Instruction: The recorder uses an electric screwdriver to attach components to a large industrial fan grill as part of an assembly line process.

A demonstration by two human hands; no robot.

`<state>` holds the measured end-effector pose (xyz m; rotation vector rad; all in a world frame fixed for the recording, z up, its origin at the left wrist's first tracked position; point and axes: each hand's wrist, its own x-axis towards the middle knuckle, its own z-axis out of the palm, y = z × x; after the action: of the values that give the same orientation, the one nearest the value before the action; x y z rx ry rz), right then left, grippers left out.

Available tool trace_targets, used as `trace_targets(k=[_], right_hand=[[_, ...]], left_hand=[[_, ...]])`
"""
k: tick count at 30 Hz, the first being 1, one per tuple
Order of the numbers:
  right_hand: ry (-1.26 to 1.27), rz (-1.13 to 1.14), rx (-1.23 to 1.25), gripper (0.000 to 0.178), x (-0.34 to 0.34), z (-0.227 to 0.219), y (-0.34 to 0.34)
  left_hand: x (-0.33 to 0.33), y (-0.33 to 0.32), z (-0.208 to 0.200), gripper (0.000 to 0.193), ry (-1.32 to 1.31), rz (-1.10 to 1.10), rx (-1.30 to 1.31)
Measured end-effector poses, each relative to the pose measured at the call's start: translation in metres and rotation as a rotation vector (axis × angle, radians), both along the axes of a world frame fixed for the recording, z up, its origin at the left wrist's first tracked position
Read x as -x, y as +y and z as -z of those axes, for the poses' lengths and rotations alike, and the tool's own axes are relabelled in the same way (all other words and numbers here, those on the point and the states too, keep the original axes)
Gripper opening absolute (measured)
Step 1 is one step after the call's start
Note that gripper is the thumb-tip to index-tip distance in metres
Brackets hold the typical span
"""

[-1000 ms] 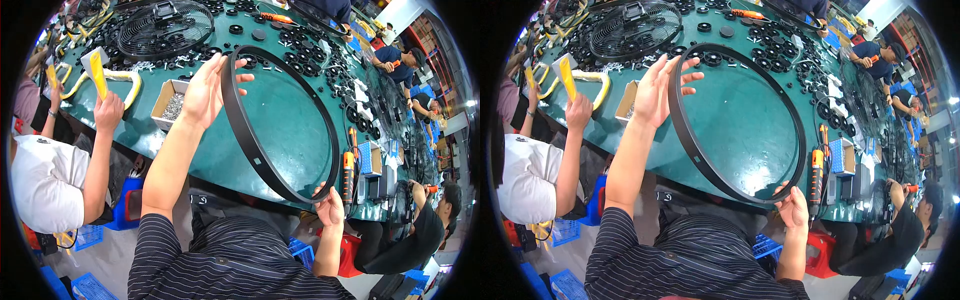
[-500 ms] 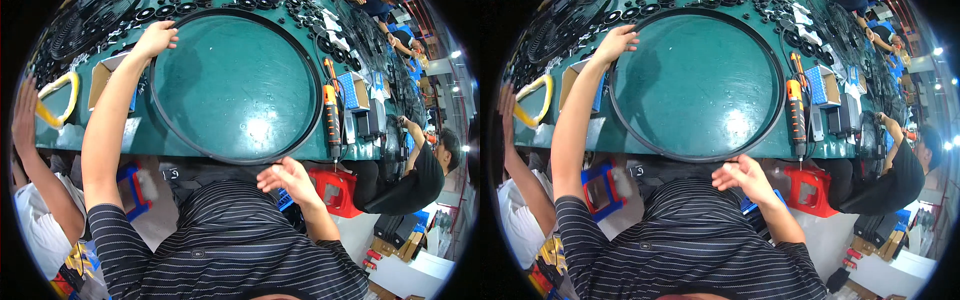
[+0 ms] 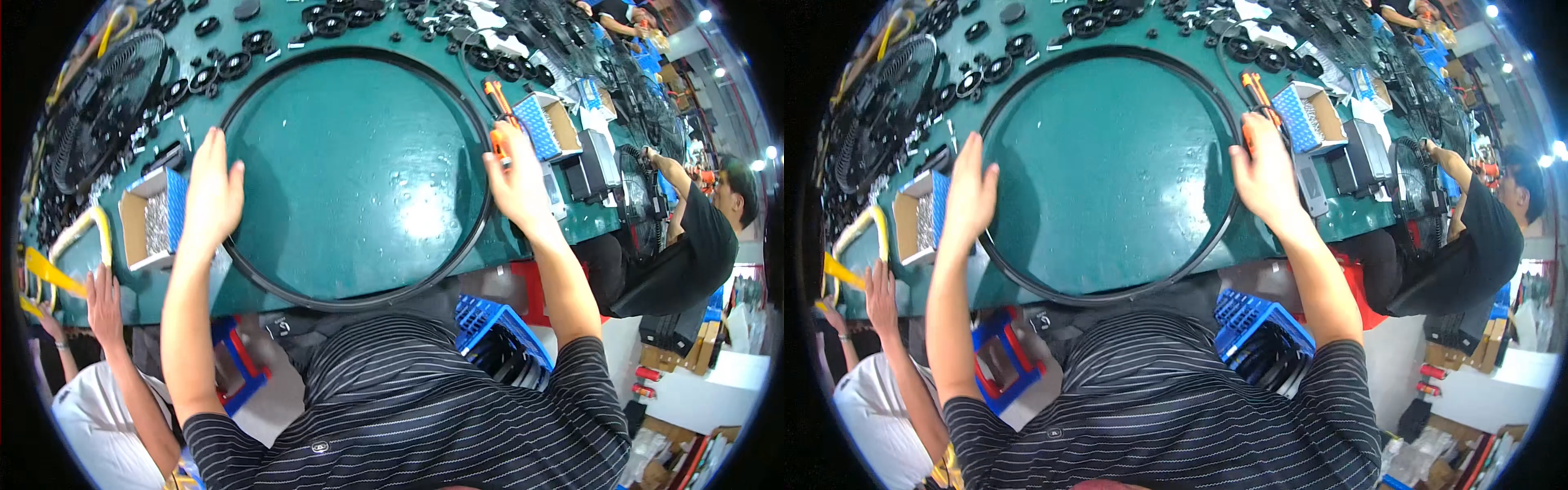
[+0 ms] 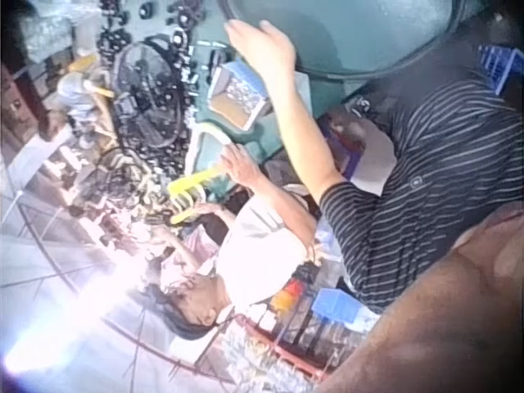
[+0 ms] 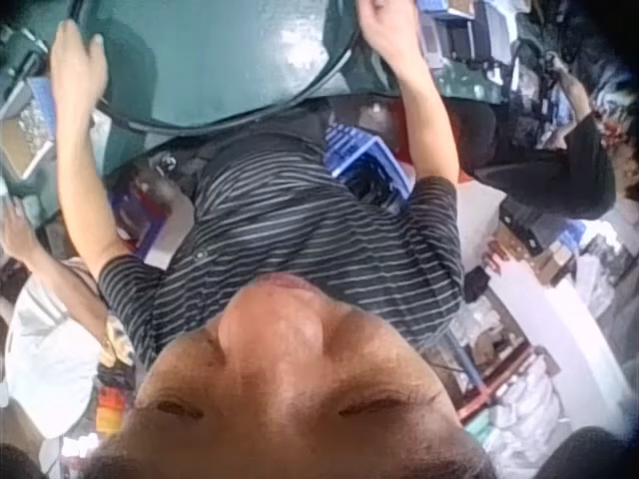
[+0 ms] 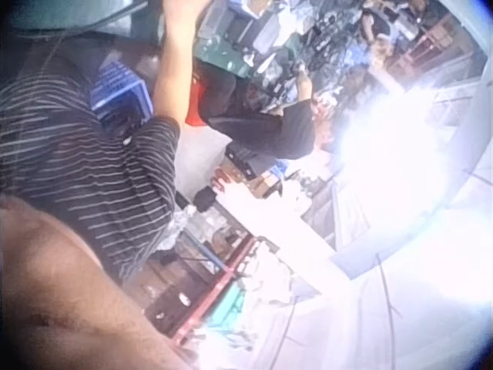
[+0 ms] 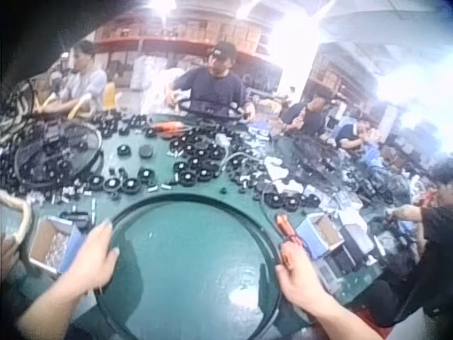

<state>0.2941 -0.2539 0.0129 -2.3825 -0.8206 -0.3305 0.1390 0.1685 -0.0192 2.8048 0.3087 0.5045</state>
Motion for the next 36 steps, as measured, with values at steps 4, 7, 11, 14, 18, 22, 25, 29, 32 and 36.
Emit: trace_targets(k=[4, 7, 11, 14, 18, 22, 25, 29, 32, 36], right_hand=[[0.013, 0.081, 0.272, 0.060, -0.012, 0.020, 0.034], [0.046, 0.054, 0.205, 0.064, -0.035, 0.024, 0.044], [-0.052, 0.012, 0.325, 0.076, -0.076, 0.009, 0.060], [-0.166, -0.070, 0.253, 0.075, -0.101, 0.007, 0.074], [-0.229, -0.076, 0.297, 0.082, -0.108, 0.044, 0.091], [-0.249, -0.079, 0.310, 0.088, -0.102, 0.046, 0.088], [-0.053, -0.063, 0.172, 0.087, -0.094, 0.039, 0.084], [0.275, -0.037, -0.313, 0.082, -0.104, -0.014, 0.081], [0.121, -0.004, -0.347, 0.072, -0.127, -0.044, 0.054], [0.078, 0.043, -0.292, 0.067, -0.133, -0.039, 0.047]], left_hand=[[-0.009, -0.003, 0.011, 0.059, -0.031, -0.052, -0.121], [-0.027, 0.009, 0.014, 0.058, -0.037, -0.060, -0.122], [-0.048, 0.024, 0.017, 0.057, 0.029, -0.077, -0.206], [-0.051, 0.035, 0.019, 0.058, -0.042, -0.058, -0.259], [-0.059, 0.040, 0.028, 0.063, 0.014, -0.078, -0.155], [-0.056, 0.035, 0.016, 0.069, 0.018, -0.045, -0.116], [-0.053, 0.034, 0.022, 0.076, 0.057, -0.043, -0.058], [-0.054, 0.057, 0.006, 0.078, -0.020, -0.089, 0.201], [-0.059, 0.074, -0.020, 0.073, -0.080, -0.121, 0.083], [-0.062, 0.078, -0.035, 0.073, -0.106, -0.145, 0.028]])
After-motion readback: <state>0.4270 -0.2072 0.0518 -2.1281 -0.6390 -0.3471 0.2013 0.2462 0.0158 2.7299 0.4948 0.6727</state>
